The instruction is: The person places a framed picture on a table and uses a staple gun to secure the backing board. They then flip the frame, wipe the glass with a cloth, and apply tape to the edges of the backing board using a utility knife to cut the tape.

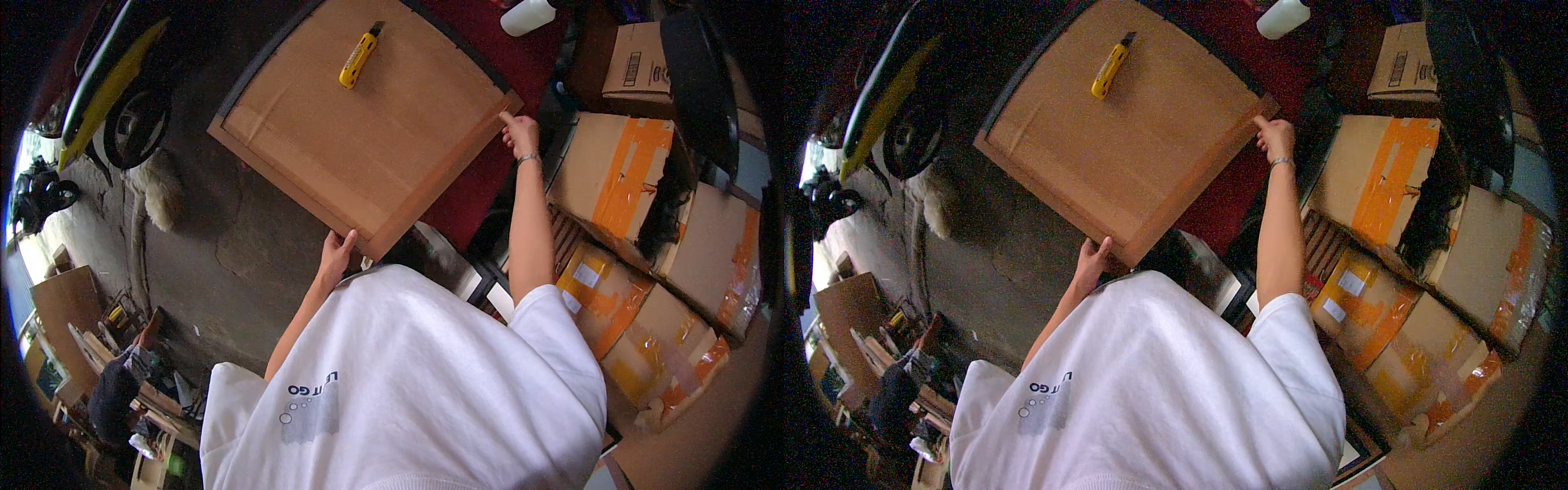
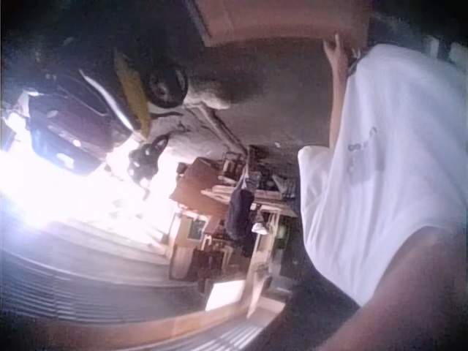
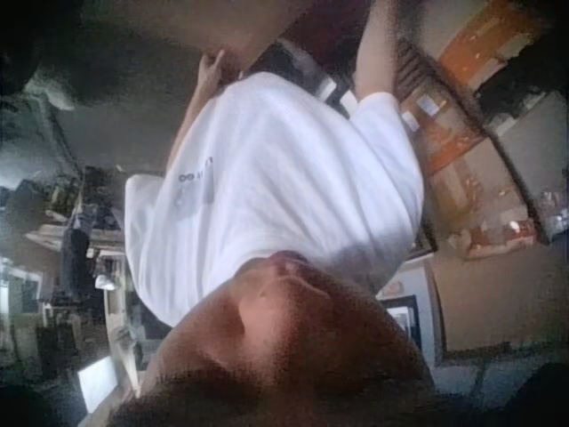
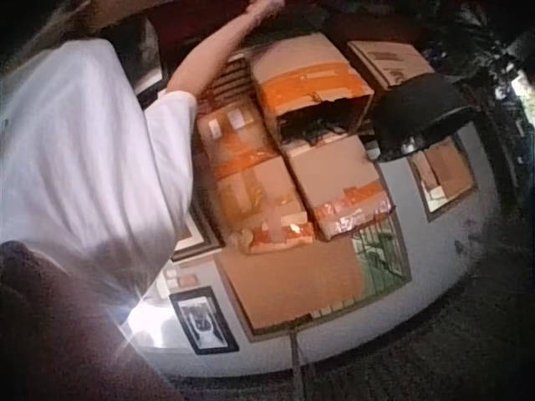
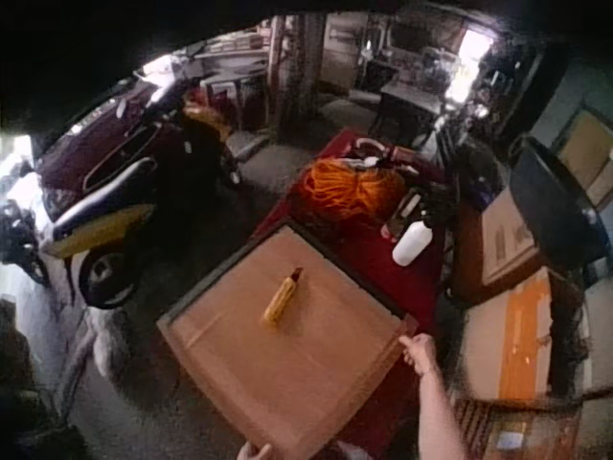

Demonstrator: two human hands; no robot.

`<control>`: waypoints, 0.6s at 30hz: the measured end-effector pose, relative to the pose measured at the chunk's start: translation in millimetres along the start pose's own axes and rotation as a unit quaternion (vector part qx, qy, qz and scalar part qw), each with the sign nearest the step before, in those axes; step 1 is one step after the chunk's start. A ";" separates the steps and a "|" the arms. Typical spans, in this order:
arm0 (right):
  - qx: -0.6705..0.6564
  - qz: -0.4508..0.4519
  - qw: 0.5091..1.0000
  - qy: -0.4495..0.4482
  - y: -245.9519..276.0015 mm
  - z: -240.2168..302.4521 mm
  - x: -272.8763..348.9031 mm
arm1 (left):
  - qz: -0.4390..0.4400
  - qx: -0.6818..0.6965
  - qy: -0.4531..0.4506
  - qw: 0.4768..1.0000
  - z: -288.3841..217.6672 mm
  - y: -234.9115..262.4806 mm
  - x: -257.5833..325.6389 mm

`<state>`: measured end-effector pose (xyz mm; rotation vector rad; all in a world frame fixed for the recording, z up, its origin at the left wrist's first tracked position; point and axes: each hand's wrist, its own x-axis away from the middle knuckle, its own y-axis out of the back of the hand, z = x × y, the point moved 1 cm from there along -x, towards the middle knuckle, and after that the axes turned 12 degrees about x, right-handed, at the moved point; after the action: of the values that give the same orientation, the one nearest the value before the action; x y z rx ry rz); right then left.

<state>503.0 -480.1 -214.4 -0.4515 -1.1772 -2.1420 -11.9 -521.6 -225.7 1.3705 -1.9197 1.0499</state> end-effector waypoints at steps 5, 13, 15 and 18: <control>0.019 0.014 1.000 -0.005 -70.3 -46.1 110.5 | 0.013 0.017 -0.032 0.999 -6.1 -6.7 2.0; 0.153 0.028 0.985 0.074 -198.9 -112.5 334.5 | 0.040 0.114 -0.002 0.993 -4.9 -5.3 1.5; 0.123 0.089 0.986 0.068 -201.8 -118.5 355.4 | 0.038 0.080 -0.052 0.995 3.0 -5.5 0.8; 0.154 0.111 0.978 0.087 -188.4 -115.5 342.1 | 0.033 -0.020 -0.117 0.992 23.7 -9.6 3.0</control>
<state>125.0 -631.0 -198.8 -0.2375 -1.2664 -1.7347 -3.7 -544.7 -233.5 1.4704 -2.1573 0.9078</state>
